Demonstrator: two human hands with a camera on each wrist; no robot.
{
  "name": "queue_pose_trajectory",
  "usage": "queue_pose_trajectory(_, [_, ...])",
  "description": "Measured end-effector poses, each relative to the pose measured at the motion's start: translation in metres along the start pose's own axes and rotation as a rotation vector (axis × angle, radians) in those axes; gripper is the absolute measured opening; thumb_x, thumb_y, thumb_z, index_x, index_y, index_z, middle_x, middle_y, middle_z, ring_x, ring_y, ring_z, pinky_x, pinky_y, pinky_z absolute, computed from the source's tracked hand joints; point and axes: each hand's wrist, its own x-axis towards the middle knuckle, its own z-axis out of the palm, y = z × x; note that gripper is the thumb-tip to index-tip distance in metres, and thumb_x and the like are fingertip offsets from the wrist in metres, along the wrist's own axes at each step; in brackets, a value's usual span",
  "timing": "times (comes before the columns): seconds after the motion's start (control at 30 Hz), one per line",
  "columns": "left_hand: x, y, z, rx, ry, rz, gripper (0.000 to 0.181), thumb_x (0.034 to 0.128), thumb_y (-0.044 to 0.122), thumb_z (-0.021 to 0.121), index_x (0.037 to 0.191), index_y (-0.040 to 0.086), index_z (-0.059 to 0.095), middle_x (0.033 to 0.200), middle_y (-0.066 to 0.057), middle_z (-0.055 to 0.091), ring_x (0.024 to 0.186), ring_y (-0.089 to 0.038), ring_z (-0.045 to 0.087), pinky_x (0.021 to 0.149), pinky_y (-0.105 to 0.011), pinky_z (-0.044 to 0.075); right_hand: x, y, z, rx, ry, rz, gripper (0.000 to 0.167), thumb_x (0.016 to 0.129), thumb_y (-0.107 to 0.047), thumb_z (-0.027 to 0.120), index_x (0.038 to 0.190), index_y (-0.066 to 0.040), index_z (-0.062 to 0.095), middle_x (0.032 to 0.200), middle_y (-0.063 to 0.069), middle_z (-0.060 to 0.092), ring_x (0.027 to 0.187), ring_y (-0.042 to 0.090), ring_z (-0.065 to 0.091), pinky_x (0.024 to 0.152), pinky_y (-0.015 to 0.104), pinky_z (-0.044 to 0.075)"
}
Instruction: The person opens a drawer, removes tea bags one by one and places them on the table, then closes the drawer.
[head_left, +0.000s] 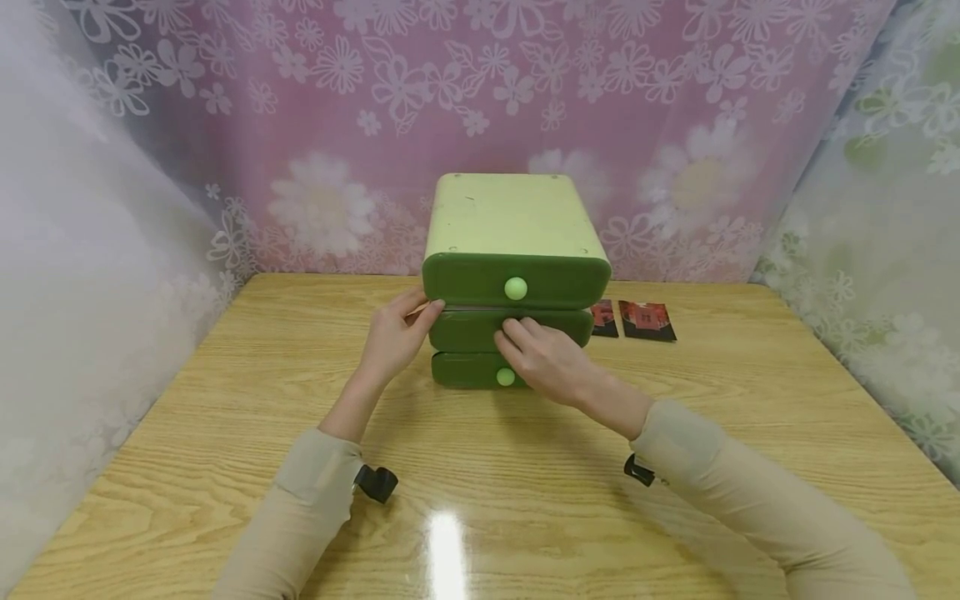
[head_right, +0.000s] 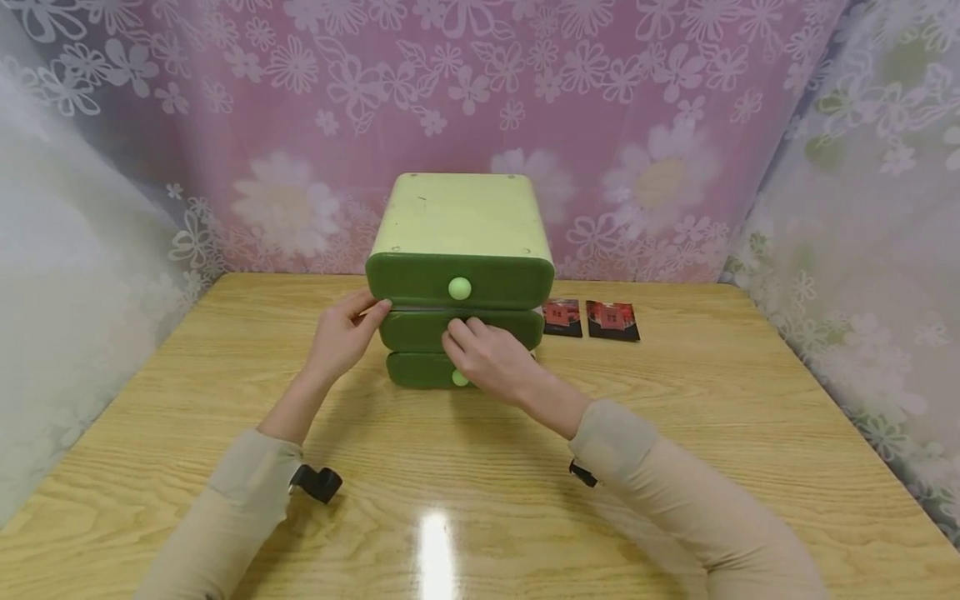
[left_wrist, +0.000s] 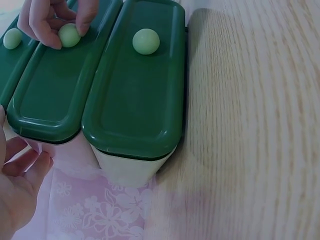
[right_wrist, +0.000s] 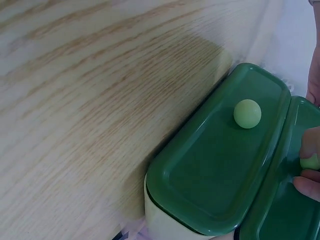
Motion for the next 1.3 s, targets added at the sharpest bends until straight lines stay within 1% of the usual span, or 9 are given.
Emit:
queue_pose_trajectory(0.13, [0.000, 0.000, 0.000, -0.005, -0.004, 0.001, 0.039, 0.0941, 0.026, 0.057, 0.123, 0.000, 0.059, 0.129, -0.016, 0.053, 0.112, -0.028, 0.056, 0.090, -0.031, 0.050, -0.001, -0.002, -0.002, 0.023, -0.008, -0.006, 0.025, 0.079, 0.004, 0.070, 0.103, 0.007, 0.062, 0.093, 0.016, 0.051, 0.069, 0.023, 0.052, 0.054, 0.024, 0.050])
queue_pose_trajectory(0.23, [0.000, -0.002, -0.001, -0.005, -0.004, -0.006, 0.040, 0.0939, 0.027, 0.057, 0.123, 0.000, 0.059, 0.129, -0.015, 0.053, 0.112, -0.027, 0.056, 0.090, -0.031, 0.050, -0.003, -0.004, -0.004, 0.036, 0.000, -0.018, 0.014, 0.091, 0.003, 0.054, 0.102, 0.007, 0.062, 0.093, 0.016, 0.051, 0.069, 0.023, 0.051, 0.053, 0.024, 0.049])
queue_pose_trajectory(0.3, [0.001, -0.003, -0.001, -0.001, -0.005, -0.016, 0.040, 0.0937, 0.029, 0.057, 0.123, 0.001, 0.060, 0.129, -0.014, 0.053, 0.112, -0.027, 0.056, 0.089, -0.031, 0.050, -0.003, -0.005, -0.006, 0.038, 0.017, -0.028, 0.025, 0.098, 0.001, 0.038, 0.101, 0.007, 0.062, 0.092, 0.015, 0.051, 0.068, 0.022, 0.051, 0.052, 0.024, 0.049])
queue_pose_trajectory(0.4, [0.001, -0.004, -0.001, 0.006, -0.009, -0.030, 0.041, 0.0933, 0.031, 0.057, 0.123, 0.003, 0.060, 0.129, -0.012, 0.053, 0.112, -0.025, 0.056, 0.089, -0.031, 0.051, -0.004, -0.008, -0.008, 0.039, 0.047, -0.037, 0.043, 0.102, -0.004, 0.020, 0.100, 0.007, 0.062, 0.092, 0.016, 0.051, 0.067, 0.022, 0.050, 0.052, 0.023, 0.049])
queue_pose_trajectory(0.53, [0.001, -0.007, -0.002, -0.024, -0.013, -0.050, 0.041, 0.0922, 0.032, 0.059, 0.122, 0.005, 0.061, 0.130, -0.010, 0.053, 0.114, -0.023, 0.055, 0.089, -0.031, 0.051, -0.006, -0.012, -0.013, 0.030, 0.061, -0.044, 0.041, 0.102, -0.004, 0.023, 0.099, 0.007, 0.062, 0.095, 0.016, 0.054, 0.070, 0.023, 0.053, 0.055, 0.023, 0.051])
queue_pose_trajectory(0.7, [0.000, -0.009, -0.003, -0.105, -0.014, -0.068, 0.039, 0.0899, 0.029, 0.063, 0.121, 0.005, 0.063, 0.130, -0.008, 0.054, 0.116, -0.022, 0.053, 0.091, -0.031, 0.050, -0.007, -0.017, -0.018, 0.010, 0.060, -0.061, 0.042, 0.103, -0.005, 0.023, 0.099, 0.006, 0.064, 0.098, 0.017, 0.056, 0.074, 0.024, 0.056, 0.058, 0.024, 0.053])
queue_pose_trajectory(0.97, [0.000, -0.011, 0.000, -0.150, -0.004, 0.003, 0.038, 0.0884, 0.022, 0.065, 0.122, 0.006, 0.062, 0.127, -0.007, 0.056, 0.117, -0.018, 0.052, 0.090, -0.026, 0.049, -0.010, -0.021, -0.025, 0.047, 0.043, -0.060, 0.033, 0.101, -0.003, 0.031, 0.100, 0.007, 0.063, 0.098, 0.018, 0.056, 0.076, 0.025, 0.057, 0.061, 0.025, 0.054])
queue_pose_trajectory(1.13, [0.000, -0.010, 0.001, -0.169, -0.008, 0.031, 0.037, 0.0880, 0.018, 0.066, 0.123, 0.007, 0.062, 0.128, -0.007, 0.055, 0.119, -0.017, 0.051, 0.090, -0.025, 0.049, -0.013, -0.025, -0.029, 0.048, 0.040, -0.075, 0.043, 0.102, -0.003, 0.021, 0.100, 0.006, 0.064, 0.098, 0.017, 0.056, 0.076, 0.024, 0.057, 0.060, 0.025, 0.054])
queue_pose_trajectory(1.3, [0.000, -0.009, 0.000, -0.170, -0.014, 0.018, 0.037, 0.0880, 0.018, 0.065, 0.123, 0.007, 0.061, 0.130, -0.006, 0.054, 0.119, -0.017, 0.050, 0.091, -0.024, 0.048, -0.015, -0.027, -0.031, 0.016, 0.059, -0.092, 0.047, 0.101, 0.000, 0.019, 0.098, 0.005, 0.065, 0.097, 0.017, 0.057, 0.076, 0.024, 0.057, 0.061, 0.024, 0.054])
